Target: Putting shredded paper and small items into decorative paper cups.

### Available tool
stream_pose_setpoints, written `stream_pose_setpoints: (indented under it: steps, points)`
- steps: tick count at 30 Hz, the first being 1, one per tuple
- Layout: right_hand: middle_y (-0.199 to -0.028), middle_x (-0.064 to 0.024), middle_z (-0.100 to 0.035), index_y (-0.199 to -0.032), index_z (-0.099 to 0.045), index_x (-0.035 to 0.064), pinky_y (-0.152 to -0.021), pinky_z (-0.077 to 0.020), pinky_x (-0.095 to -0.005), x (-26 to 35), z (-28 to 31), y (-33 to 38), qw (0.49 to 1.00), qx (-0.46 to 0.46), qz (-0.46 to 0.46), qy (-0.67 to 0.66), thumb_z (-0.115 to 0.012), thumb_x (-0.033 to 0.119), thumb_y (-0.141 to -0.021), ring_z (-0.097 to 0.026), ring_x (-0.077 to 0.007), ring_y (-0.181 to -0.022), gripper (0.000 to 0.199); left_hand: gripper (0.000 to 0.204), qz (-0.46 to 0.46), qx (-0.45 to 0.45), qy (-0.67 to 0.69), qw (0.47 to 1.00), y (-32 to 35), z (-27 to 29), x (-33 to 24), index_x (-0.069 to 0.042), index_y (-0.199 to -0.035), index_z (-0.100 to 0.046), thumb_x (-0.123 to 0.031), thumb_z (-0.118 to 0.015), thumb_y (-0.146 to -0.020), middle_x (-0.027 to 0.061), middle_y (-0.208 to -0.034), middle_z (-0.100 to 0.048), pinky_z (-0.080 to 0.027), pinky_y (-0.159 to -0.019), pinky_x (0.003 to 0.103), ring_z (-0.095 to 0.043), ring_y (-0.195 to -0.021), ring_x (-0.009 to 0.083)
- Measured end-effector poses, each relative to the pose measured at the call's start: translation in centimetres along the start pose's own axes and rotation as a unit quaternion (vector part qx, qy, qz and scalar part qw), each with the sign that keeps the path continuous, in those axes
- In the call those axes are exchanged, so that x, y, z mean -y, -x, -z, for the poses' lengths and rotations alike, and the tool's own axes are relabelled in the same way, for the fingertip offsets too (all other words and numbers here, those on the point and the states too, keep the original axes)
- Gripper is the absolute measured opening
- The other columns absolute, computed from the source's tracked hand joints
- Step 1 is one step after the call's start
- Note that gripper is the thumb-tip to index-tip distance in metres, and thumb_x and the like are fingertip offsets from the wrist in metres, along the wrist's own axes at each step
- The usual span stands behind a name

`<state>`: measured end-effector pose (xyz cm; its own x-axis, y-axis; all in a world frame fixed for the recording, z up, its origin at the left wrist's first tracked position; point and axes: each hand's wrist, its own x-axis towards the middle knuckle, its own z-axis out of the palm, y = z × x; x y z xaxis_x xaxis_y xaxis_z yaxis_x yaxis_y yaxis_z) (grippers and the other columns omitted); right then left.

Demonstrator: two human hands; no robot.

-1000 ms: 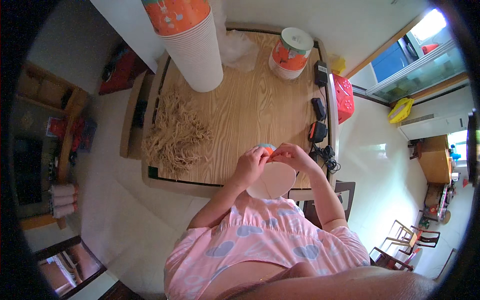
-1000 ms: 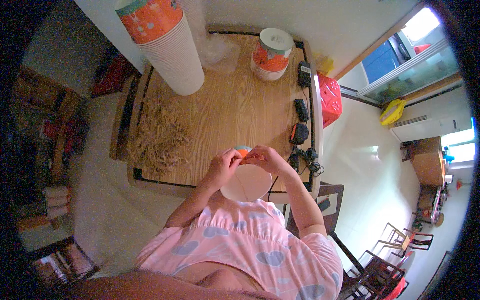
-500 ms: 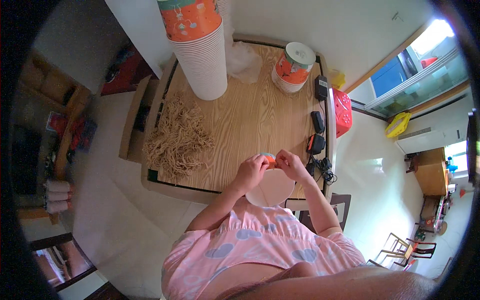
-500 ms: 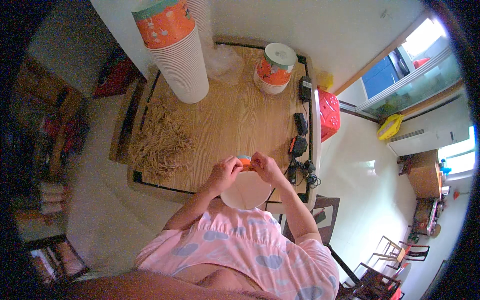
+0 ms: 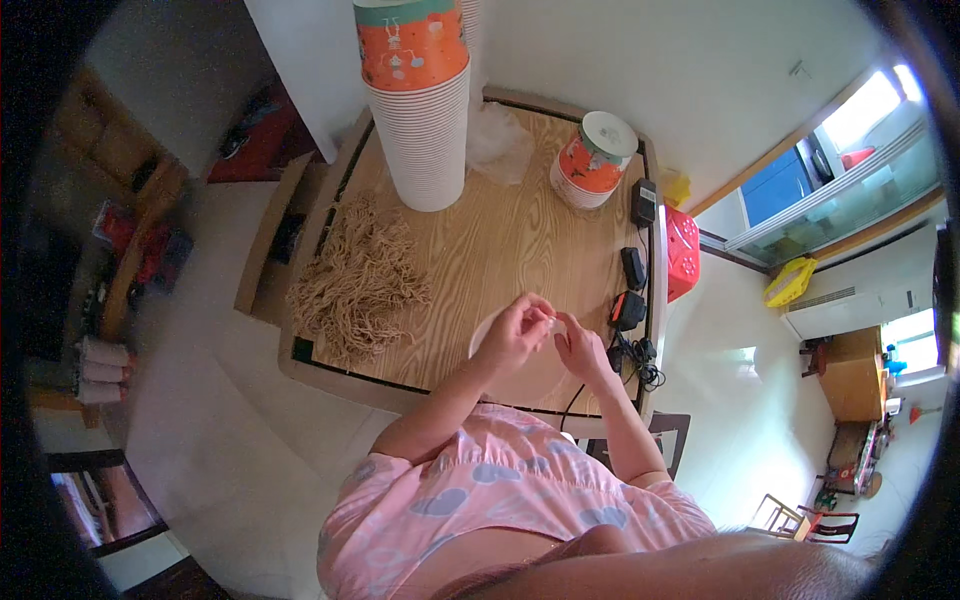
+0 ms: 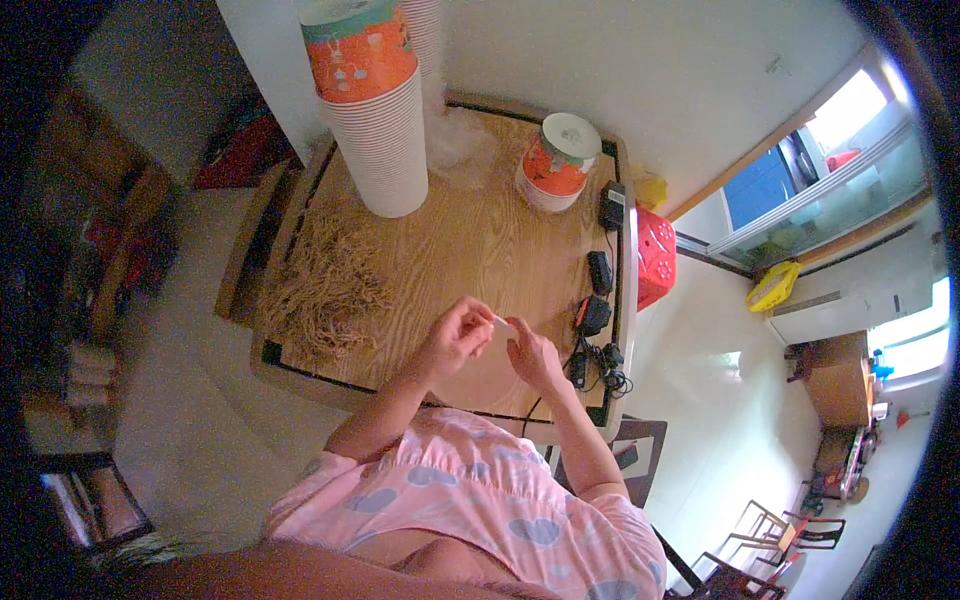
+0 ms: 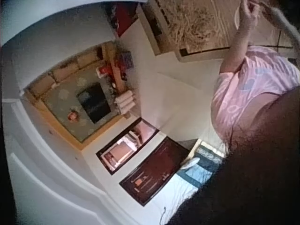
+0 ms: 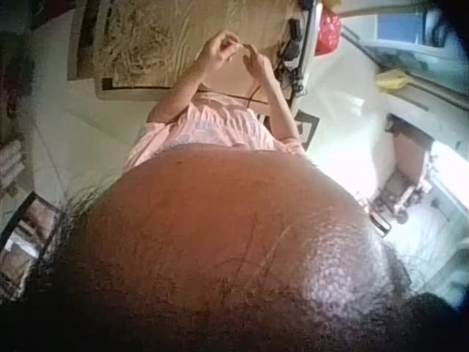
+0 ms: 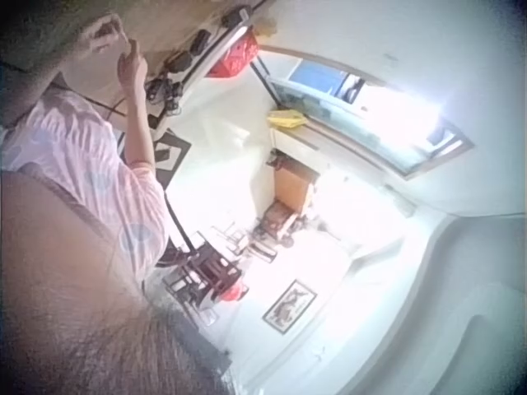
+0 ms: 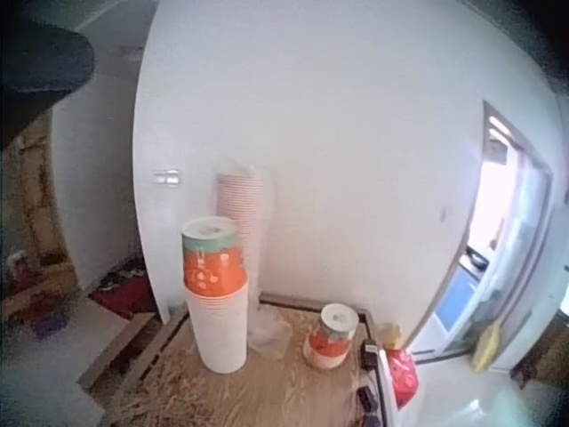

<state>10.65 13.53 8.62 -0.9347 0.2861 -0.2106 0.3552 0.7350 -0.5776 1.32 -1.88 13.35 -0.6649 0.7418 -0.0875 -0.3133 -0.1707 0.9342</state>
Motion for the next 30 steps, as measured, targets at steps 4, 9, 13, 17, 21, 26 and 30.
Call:
stream_pose_setpoints:
  steps: [4, 9, 13, 17, 21, 26, 30]
  points:
    - [-0.076, -0.0243, -0.058, -0.110, -0.045, 0.0091, -0.061, -0.0447, -0.0480, -3.1, -3.5, -2.1, 0.980, -0.085, 0.099, -0.149, -0.051, 0.011, -0.076, -0.056, -0.0420, -0.075, 0.035, 0.005, -0.151, 0.040, -0.254, 0.955, 1.2, -2.6, -0.2, -0.005, -0.086, -0.053, -0.005, -0.052, -0.081, 0.0022, -0.071, -0.053, -0.042, -0.060, 0.026, -0.051, -0.064, 0.0099]
    - [-0.077, -0.0239, -0.058, -0.104, -0.047, 0.0035, -0.064, -0.0453, -0.0456, -1.5, -3.2, -2.9, 0.993, -0.087, -0.012, -0.073, -0.051, 0.011, -0.076, -0.056, -0.0431, -0.076, 0.030, 0.007, -0.124, -0.073, -0.202, 0.969, 0.3, -1.1, -2.5, -0.003, -0.085, -0.051, -0.005, -0.048, -0.080, 0.0151, -0.076, -0.056, -0.045, -0.063, 0.034, -0.058, -0.069, 0.0268]
    - [-0.078, -0.0285, -0.057, -0.104, -0.049, 0.0007, -0.066, -0.0441, -0.0489, -0.1, -2.8, -2.5, 0.955, -0.155, 0.231, -0.107, -0.045, 0.010, -0.078, -0.056, -0.0426, -0.077, 0.027, 0.007, -0.345, -0.030, -0.335, 0.876, 0.9, -2.6, -0.8, -0.005, -0.086, -0.051, -0.005, -0.046, -0.081, 0.0136, -0.071, -0.052, -0.044, -0.057, 0.035, -0.056, -0.062, 0.0219]
    - [-0.082, -0.0275, -0.058, -0.106, -0.048, 0.0036, -0.068, -0.0449, -0.0475, 0.8, -1.8, -3.1, 0.989, -0.112, -0.027, -0.096, -0.046, 0.011, -0.078, -0.056, -0.0421, -0.081, 0.029, 0.014, -0.065, -0.117, -0.001, 0.991, -0.1, 2.7, -4.0, -0.007, -0.096, -0.050, -0.010, -0.051, -0.082, 0.0005, -0.075, -0.050, -0.041, -0.052, 0.020, -0.047, -0.058, 0.0067]
    - [-0.082, -0.0271, -0.058, -0.111, -0.046, 0.0043, -0.068, -0.0454, -0.0470, 1.2, -1.9, -3.0, 0.991, -0.100, -0.048, -0.074, -0.047, 0.013, -0.079, -0.056, -0.0424, -0.082, 0.033, 0.025, -0.104, -0.040, -0.125, 0.986, 1.3, 1.8, -5.1, -0.007, -0.102, -0.048, -0.009, -0.057, -0.079, -0.0028, -0.080, -0.050, -0.041, -0.054, 0.017, -0.047, -0.061, 0.0032]
    - [-0.090, -0.0229, -0.059, -0.118, -0.042, 0.0060, -0.070, -0.0469, -0.0419, 1.8, -2.0, -2.1, 0.987, -0.039, -0.038, -0.150, -0.059, 0.019, -0.077, -0.058, -0.0366, -0.087, 0.047, 0.024, -0.138, -0.044, -0.182, 0.972, 0.6, 2.4, -4.1, -0.005, -0.099, -0.051, 0.006, -0.049, -0.078, 0.0032, -0.087, -0.056, -0.047, -0.065, 0.022, -0.057, -0.079, 0.0097]
    - [-0.110, -0.0109, -0.051, -0.124, -0.039, 0.0081, -0.081, -0.0428, -0.0328, 5.3, 1.5, -0.6, 0.982, -0.092, 0.061, -0.151, -0.073, 0.013, -0.067, -0.050, -0.0217, -0.103, 0.067, 0.023, -0.099, 0.013, -0.275, 0.956, 0.6, 2.3, -3.8, -0.002, -0.096, -0.052, 0.009, -0.048, -0.075, 0.0074, -0.080, -0.058, -0.048, -0.067, 0.025, -0.060, -0.081, 0.0139]
